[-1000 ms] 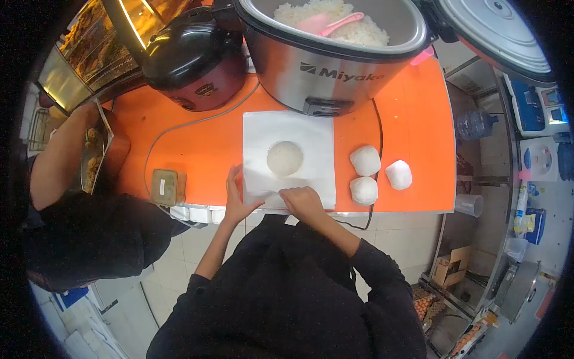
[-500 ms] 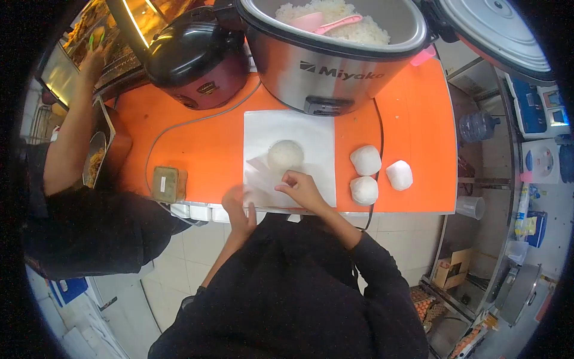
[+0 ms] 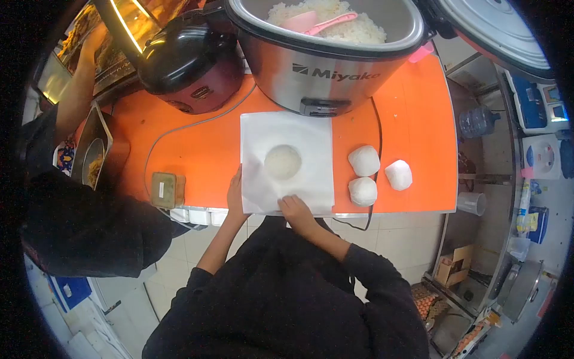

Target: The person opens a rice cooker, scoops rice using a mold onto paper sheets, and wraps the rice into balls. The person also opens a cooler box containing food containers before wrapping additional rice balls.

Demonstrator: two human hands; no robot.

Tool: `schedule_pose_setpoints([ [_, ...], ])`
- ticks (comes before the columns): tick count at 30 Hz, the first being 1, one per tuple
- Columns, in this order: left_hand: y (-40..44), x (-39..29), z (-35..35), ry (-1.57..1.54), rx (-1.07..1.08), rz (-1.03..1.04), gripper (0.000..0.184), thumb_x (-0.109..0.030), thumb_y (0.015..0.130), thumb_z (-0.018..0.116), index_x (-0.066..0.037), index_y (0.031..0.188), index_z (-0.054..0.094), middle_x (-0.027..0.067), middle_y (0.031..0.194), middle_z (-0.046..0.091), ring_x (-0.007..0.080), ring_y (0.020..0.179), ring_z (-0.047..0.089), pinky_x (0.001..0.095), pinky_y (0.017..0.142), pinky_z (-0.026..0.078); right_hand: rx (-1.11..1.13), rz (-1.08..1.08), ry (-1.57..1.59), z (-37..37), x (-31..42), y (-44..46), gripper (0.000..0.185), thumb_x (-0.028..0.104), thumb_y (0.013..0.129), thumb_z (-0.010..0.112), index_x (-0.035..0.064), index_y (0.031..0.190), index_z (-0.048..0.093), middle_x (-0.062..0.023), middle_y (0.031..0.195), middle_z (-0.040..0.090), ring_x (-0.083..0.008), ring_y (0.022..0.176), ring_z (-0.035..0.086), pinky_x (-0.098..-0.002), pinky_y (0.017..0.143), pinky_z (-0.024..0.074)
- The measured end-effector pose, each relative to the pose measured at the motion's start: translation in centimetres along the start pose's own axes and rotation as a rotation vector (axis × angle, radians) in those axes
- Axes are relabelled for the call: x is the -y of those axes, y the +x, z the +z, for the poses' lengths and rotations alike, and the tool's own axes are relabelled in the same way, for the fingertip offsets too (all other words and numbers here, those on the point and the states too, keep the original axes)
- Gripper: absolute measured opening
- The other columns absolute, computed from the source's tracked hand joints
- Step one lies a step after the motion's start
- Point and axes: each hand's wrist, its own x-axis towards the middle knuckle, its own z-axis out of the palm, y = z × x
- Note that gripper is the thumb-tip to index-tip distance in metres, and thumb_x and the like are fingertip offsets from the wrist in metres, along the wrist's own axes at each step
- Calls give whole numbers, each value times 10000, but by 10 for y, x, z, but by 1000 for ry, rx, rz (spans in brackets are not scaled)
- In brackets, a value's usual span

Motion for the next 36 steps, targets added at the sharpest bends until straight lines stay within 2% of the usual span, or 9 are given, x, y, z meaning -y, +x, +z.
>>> schedule_pose_setpoints([
  [5, -1, 22, 15, 325, 7, 189, 526, -158, 730, 595, 39, 1197, 456, 225, 1360, 321, 316, 1230, 367, 449, 991, 303, 112, -78, 32, -8, 13, -14, 249, 92, 733, 497, 41, 975, 521, -78, 843, 507, -235, 810, 519, -345, 660, 416],
  [8, 0, -9, -33, -236, -212, -22, 480, -73, 709, 603, -33, 1176, 500, 169, 1347, 368, 279, 1200, 418, 430, 966, 347, 157, 46, -120, -40, 13, -33, 268, 107, 727, 529, 86, 994, 531, -69, 905, 524, -228, 851, 526, -362, 677, 410],
  [11, -14, 27, -62, 85, 349, 779, 367, -28, 697, 607, -66, 1061, 578, 133, 1222, 510, 245, 1138, 487, 388, 904, 408, 109, 148, -69, -74, -7, -53, 240, 94, 689, 566, 78, 928, 560, -69, 906, 543, -231, 844, 533, -360, 673, 411],
  [16, -13, 30, -48, -626, 242, 183, 119, -70, 754, 591, -55, 869, 621, 80, 869, 652, 239, 845, 612, 330, 743, 473, -202, 243, 325, -91, -32, -30, 95, 81, 682, 607, 28, 758, 583, -85, 810, 582, -244, 737, 549, -336, 619, 411],
  [23, 30, -5, -12, -277, -151, -359, 210, -184, 882, 489, 8, 891, 573, 118, 665, 592, 304, 637, 573, 366, 593, 441, -196, 1031, 337, -67, -55, 12, 146, 129, 772, 603, -15, 763, 584, -135, 766, 585, -266, 676, 536, -318, 673, 432],
  [26, 29, -11, -17, -25, 71, -454, 204, -193, 869, 488, -27, 965, 558, 100, 859, 607, 278, 829, 570, 366, 686, 423, -267, 793, 5, -68, -45, 20, 212, 120, 733, 632, -9, 889, 567, -162, 895, 564, -299, 805, 539, -348, 739, 436],
  [28, 17, -22, -14, 345, -378, -256, 260, -243, 848, 500, -107, 1069, 524, 83, 1105, 535, 221, 1051, 486, 420, 808, 360, -440, 517, -231, -67, -52, 36, 294, 118, 712, 649, -4, 960, 548, -175, 968, 544, -316, 882, 533, -369, 773, 434],
  [32, -25, -42, 9, 479, -17, 436, 665, -441, 825, 494, -122, 1369, 284, 51, 1413, 297, 173, 1308, 264, 496, 999, 156, -159, 110, -60, -58, -87, 116, 461, 131, 679, 684, -2, 1072, 485, -176, 1056, 498, -337, 991, 501, -400, 836, 428],
  [36, -30, -61, 19, 227, 131, 231, 771, -531, 798, 484, -94, 1386, 240, 93, 1445, 220, 206, 1332, 213, 510, 1006, 131, 125, 259, -160, -61, -86, 161, 514, 169, 647, 721, -12, 1066, 484, -174, 1017, 543, -347, 964, 533, -401, 800, 461],
])
